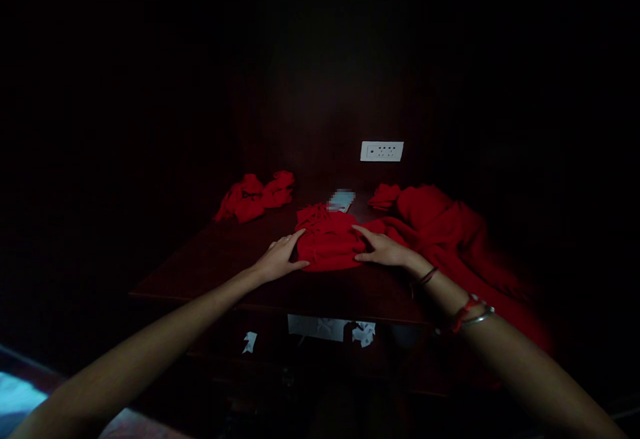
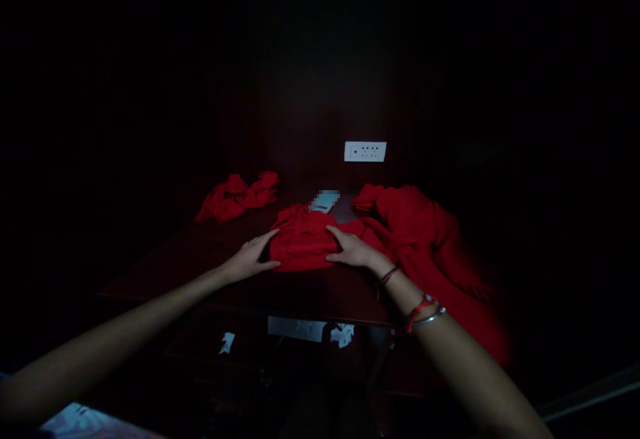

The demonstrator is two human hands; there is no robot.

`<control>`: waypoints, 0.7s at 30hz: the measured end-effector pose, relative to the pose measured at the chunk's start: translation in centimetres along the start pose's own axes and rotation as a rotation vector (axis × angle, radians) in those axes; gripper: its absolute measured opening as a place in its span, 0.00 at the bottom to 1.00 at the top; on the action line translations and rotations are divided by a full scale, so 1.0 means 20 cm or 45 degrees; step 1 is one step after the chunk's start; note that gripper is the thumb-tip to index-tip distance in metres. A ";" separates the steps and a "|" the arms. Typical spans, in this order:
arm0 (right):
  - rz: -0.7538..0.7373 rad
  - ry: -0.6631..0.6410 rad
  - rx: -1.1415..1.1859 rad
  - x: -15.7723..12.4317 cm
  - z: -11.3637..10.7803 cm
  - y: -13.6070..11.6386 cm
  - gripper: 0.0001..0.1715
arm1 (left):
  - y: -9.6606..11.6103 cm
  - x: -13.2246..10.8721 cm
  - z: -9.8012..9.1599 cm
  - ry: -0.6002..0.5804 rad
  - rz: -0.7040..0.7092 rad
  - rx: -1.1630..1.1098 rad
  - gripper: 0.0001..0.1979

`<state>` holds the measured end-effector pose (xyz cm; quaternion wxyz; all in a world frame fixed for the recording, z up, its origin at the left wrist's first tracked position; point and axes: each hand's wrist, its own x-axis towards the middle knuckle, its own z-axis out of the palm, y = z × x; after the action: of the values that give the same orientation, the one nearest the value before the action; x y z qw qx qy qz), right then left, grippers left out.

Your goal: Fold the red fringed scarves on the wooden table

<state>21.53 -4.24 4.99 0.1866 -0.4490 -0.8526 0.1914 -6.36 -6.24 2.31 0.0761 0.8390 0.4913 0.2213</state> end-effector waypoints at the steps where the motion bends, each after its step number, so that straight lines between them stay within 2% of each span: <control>1: -0.013 -0.030 -0.028 0.01 0.02 0.00 0.43 | -0.02 0.03 0.01 -0.028 0.025 -0.023 0.36; 4: 0.024 0.017 -0.058 0.04 0.07 0.03 0.43 | -0.10 0.14 0.03 -0.165 0.000 -0.185 0.32; 6: 0.070 0.050 -0.052 0.08 0.08 0.05 0.44 | -0.15 0.21 0.03 -0.250 -0.068 -0.331 0.34; 8: 0.113 0.058 -0.006 0.14 0.08 0.07 0.46 | -0.19 0.26 0.02 -0.274 -0.126 -0.489 0.37; 11: 0.156 0.119 0.230 0.22 0.06 0.09 0.46 | -0.20 0.32 0.01 -0.173 -0.168 -0.815 0.36; 13: 0.232 0.235 0.476 0.28 0.04 0.08 0.40 | -0.18 0.37 0.00 -0.010 -0.265 -1.042 0.33; 15: 0.399 0.371 0.759 0.33 0.03 0.07 0.31 | -0.16 0.42 0.00 0.213 -0.440 -1.193 0.32; 17: 0.583 0.447 1.035 0.39 0.02 0.05 0.23 | -0.14 0.48 0.00 0.351 -0.682 -1.268 0.33; 19: 0.677 0.445 1.213 0.44 0.02 0.04 0.21 | -0.11 0.55 -0.01 0.337 -0.893 -1.297 0.35; 21: 0.664 0.408 1.280 0.48 0.01 0.03 0.22 | -0.09 0.60 -0.02 0.271 -0.993 -1.303 0.36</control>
<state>16.71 4.13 5.94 0.4501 -0.5236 -0.4796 0.5415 -3.01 4.91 5.54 0.4917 0.4305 0.5970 0.4653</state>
